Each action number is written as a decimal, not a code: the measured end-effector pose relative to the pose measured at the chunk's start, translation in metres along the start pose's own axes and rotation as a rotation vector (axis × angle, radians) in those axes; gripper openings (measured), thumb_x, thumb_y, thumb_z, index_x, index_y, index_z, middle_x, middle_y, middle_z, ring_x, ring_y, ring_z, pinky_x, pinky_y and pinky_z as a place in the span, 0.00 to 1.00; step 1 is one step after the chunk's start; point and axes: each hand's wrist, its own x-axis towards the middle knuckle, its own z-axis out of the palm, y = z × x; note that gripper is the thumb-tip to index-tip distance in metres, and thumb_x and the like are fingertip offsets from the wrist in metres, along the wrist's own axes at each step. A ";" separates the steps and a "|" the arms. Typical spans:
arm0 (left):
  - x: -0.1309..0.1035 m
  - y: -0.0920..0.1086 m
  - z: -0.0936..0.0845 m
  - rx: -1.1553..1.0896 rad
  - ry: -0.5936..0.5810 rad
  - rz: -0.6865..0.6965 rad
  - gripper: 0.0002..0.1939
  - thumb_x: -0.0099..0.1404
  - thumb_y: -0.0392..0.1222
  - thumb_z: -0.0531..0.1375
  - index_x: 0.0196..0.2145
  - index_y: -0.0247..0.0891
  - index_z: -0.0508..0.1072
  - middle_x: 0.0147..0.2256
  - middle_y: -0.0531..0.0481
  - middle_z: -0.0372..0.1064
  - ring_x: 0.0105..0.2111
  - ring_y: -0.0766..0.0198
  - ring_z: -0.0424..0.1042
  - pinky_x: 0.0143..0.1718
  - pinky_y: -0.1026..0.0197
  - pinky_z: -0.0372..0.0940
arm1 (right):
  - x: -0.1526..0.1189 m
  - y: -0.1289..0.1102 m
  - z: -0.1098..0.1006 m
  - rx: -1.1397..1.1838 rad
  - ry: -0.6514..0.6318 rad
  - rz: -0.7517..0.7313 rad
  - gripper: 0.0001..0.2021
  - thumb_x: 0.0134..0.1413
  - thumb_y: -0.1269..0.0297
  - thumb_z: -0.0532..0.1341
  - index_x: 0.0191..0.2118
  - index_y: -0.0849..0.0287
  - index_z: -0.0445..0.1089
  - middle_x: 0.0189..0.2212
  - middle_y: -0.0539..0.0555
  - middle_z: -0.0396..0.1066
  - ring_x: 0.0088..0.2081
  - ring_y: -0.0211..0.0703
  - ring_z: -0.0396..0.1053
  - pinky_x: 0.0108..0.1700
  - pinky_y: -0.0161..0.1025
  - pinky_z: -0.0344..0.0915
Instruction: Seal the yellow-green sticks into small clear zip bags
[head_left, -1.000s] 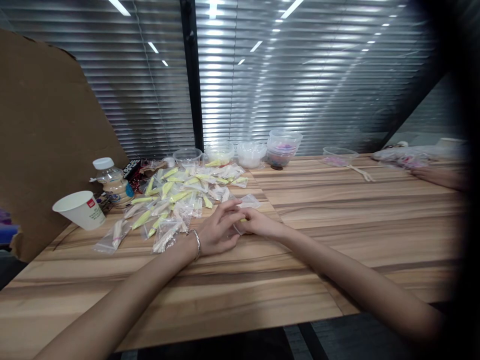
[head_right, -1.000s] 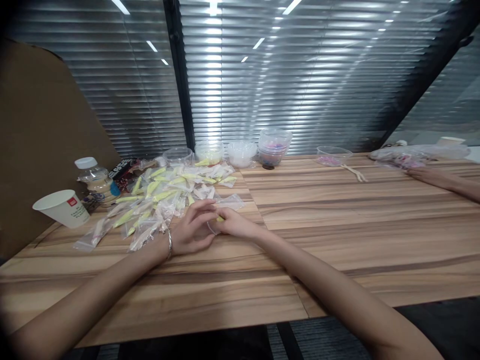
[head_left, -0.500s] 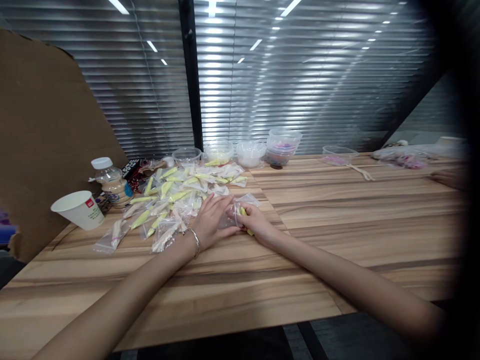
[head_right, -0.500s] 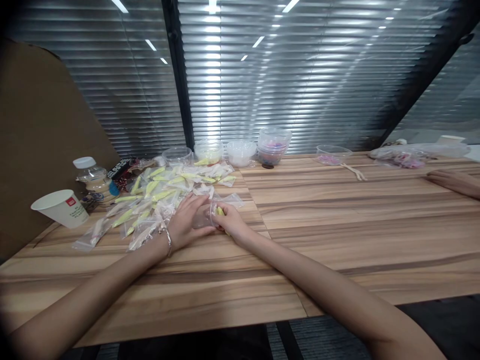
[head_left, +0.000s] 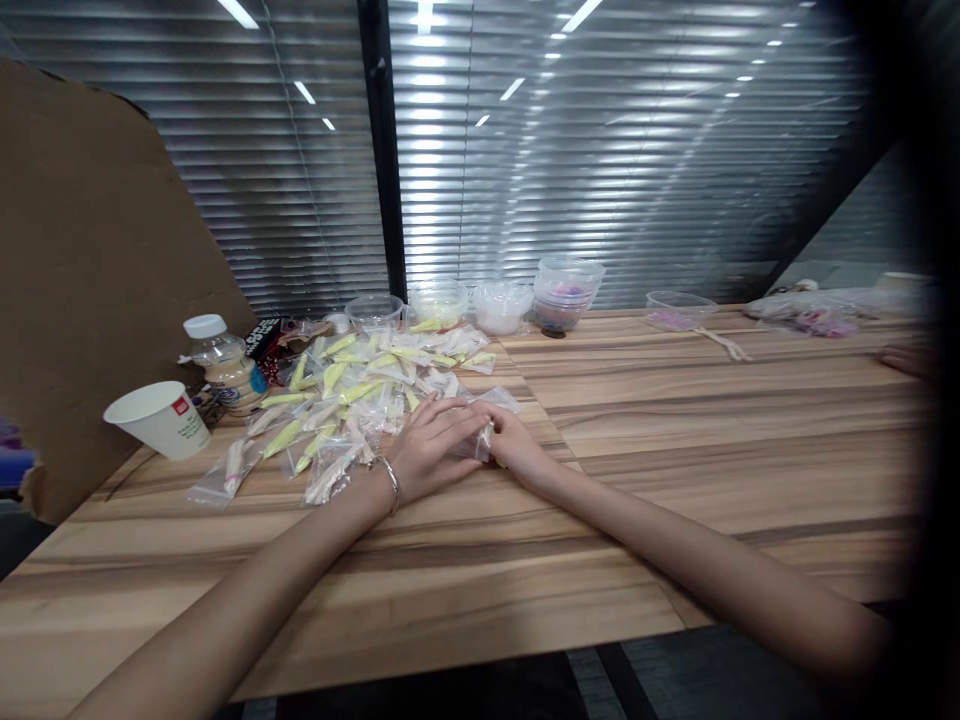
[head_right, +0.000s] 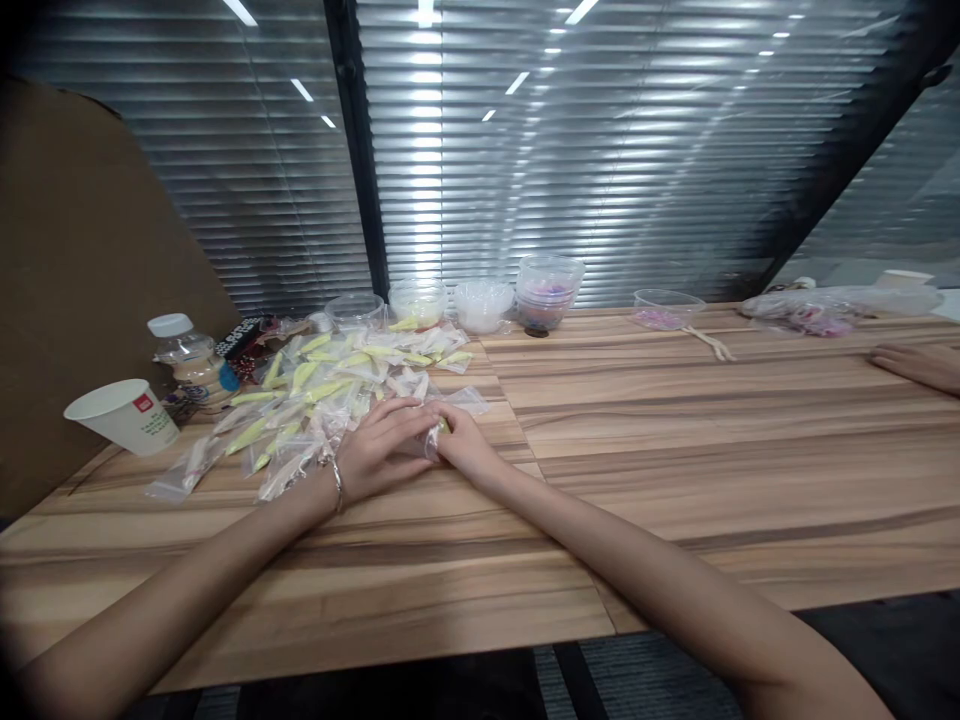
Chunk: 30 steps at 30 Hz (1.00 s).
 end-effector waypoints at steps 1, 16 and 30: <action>0.000 0.000 0.000 -0.014 -0.013 0.034 0.28 0.58 0.48 0.55 0.56 0.46 0.58 0.55 0.52 0.59 0.58 0.66 0.54 0.63 0.52 0.53 | 0.001 0.002 0.000 0.011 -0.016 -0.024 0.11 0.44 0.69 0.60 0.38 0.62 0.68 0.38 0.54 0.68 0.40 0.42 0.65 0.44 0.38 0.61; 0.002 0.004 -0.001 -0.131 0.073 -0.148 0.24 0.58 0.46 0.55 0.53 0.45 0.60 0.52 0.50 0.61 0.53 0.70 0.60 0.56 0.61 0.60 | -0.001 0.004 -0.003 0.077 0.034 0.118 0.13 0.47 0.67 0.58 0.42 0.60 0.66 0.25 0.48 0.62 0.24 0.33 0.56 0.25 0.31 0.53; 0.005 -0.014 0.002 -0.385 0.222 -0.628 0.26 0.54 0.49 0.58 0.50 0.41 0.62 0.49 0.49 0.63 0.51 0.68 0.63 0.56 0.58 0.59 | 0.003 -0.001 -0.007 0.554 0.012 0.179 0.17 0.57 0.53 0.50 0.49 0.55 0.60 0.37 0.54 0.65 0.22 0.33 0.55 0.25 0.34 0.52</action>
